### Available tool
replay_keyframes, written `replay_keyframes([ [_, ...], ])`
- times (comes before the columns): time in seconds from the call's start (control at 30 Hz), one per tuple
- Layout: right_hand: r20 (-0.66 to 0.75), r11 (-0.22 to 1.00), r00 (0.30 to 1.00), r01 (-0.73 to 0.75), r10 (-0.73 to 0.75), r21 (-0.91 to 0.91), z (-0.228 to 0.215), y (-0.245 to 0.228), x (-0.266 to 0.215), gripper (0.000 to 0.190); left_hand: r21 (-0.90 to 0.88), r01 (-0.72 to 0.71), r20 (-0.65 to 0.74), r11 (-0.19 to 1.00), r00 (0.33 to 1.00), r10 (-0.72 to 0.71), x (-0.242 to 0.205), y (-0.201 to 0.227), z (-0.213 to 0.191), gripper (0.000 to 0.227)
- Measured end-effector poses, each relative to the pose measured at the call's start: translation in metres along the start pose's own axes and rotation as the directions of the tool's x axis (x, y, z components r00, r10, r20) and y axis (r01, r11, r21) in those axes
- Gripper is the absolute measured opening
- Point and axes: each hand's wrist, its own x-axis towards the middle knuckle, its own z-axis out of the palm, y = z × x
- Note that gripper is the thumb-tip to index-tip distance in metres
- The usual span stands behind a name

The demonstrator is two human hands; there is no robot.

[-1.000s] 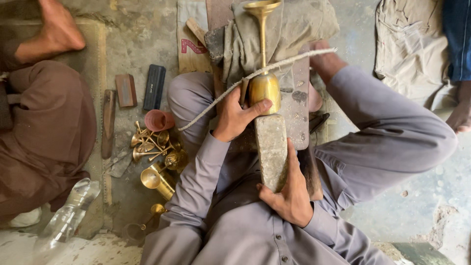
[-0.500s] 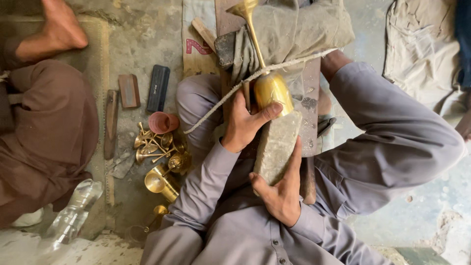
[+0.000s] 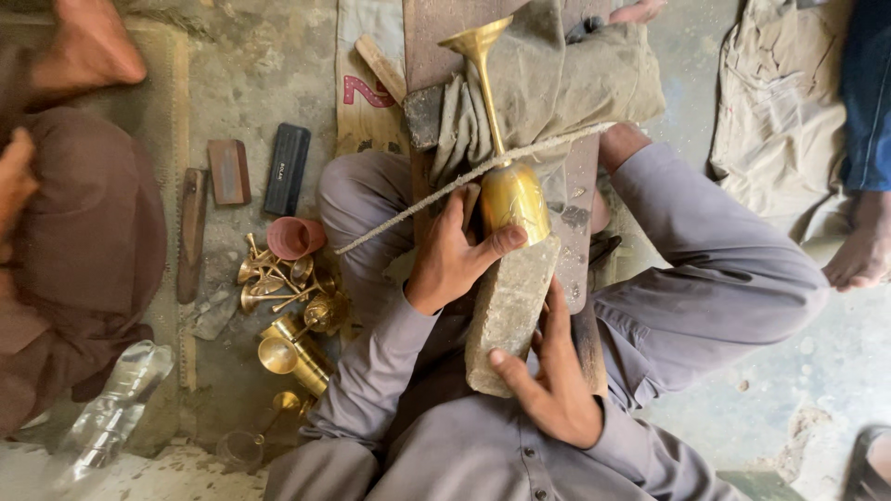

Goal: The person sits on the floor and repeatedly hammers a brass candlestick holder that is clamped in a makeshift vise. They adjust the object's position periodically to work on different sections of the stem and base.

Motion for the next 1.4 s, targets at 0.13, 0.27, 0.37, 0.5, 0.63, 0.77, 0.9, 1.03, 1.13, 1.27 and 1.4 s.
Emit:
replay_keyframes([
  [0.13, -0.174, 0.972, 0.984, -0.070, 0.031, -0.225, -0.056, 0.009, 0.002, 0.042, 0.195, 0.191, 0.049, 0.962, 0.978, -0.204, -0.006, 0.010, -0.012, 0.074],
  [0.27, -0.429, 0.841, 0.903, -0.249, 0.022, -0.481, -0.117, 0.049, 0.017, 0.025, 0.211, 0.206, -0.146, 0.956, 0.973, -0.177, -0.019, 0.037, -0.031, 0.043],
  [0.37, -0.455, 0.579, 0.864, -0.488, 0.215, -0.653, -0.141, 0.101, 0.035, 0.038, 0.292, 0.016, -0.225, 0.956, 0.973, 0.052, -0.018, 0.056, -0.040, 0.028],
  [0.5, -0.321, 0.290, 0.910, -0.391, 0.261, -0.873, -0.138, 0.166, 0.027, 0.066, 0.206, -0.079, -0.190, 0.975, 0.975, 0.119, -0.003, 0.072, -0.042, 0.018],
  [0.63, -0.355, 0.258, 0.891, -0.428, 0.284, -0.866, -0.145, 0.190, 0.027, 0.071, 0.049, 0.037, -0.127, 0.998, 0.991, -0.031, 0.027, 0.086, -0.036, 0.023],
  [0.77, -0.306, 0.495, 0.819, -0.546, 0.486, -0.676, -0.181, 0.164, 0.020, 0.054, 0.011, -0.132, 0.002, 0.991, 0.991, 0.132, 0.071, 0.088, -0.027, 0.026],
  [0.9, -0.314, 0.626, 0.689, -0.724, 0.653, -0.288, -0.208, 0.083, 0.008, 0.060, 0.070, -0.174, 0.199, 0.982, 0.967, 0.157, 0.101, 0.086, -0.024, 0.034],
  [1.03, -0.429, 0.771, 0.894, -0.362, 0.129, -0.523, -0.210, -0.005, 0.008, 0.081, 0.192, -0.200, 0.310, 0.961, 0.941, 0.135, 0.115, 0.090, -0.020, 0.040],
  [1.13, -0.397, 0.849, 0.918, -0.200, -0.013, -0.489, -0.208, -0.038, 0.039, 0.078, 0.329, -0.201, 0.362, 0.923, 0.929, 0.073, 0.122, 0.091, -0.012, 0.041],
  [1.27, -0.283, 0.865, 0.953, -0.054, -0.104, -0.499, -0.206, -0.063, 0.083, 0.056, 0.358, -0.260, 0.384, 0.897, 0.917, 0.112, 0.126, 0.088, -0.007, 0.042],
  [1.4, -0.331, 0.817, 0.935, -0.090, -0.128, -0.570, -0.195, -0.079, 0.101, 0.049, 0.308, -0.348, 0.378, 0.886, 0.899, 0.221, 0.124, 0.083, -0.004, 0.047],
])
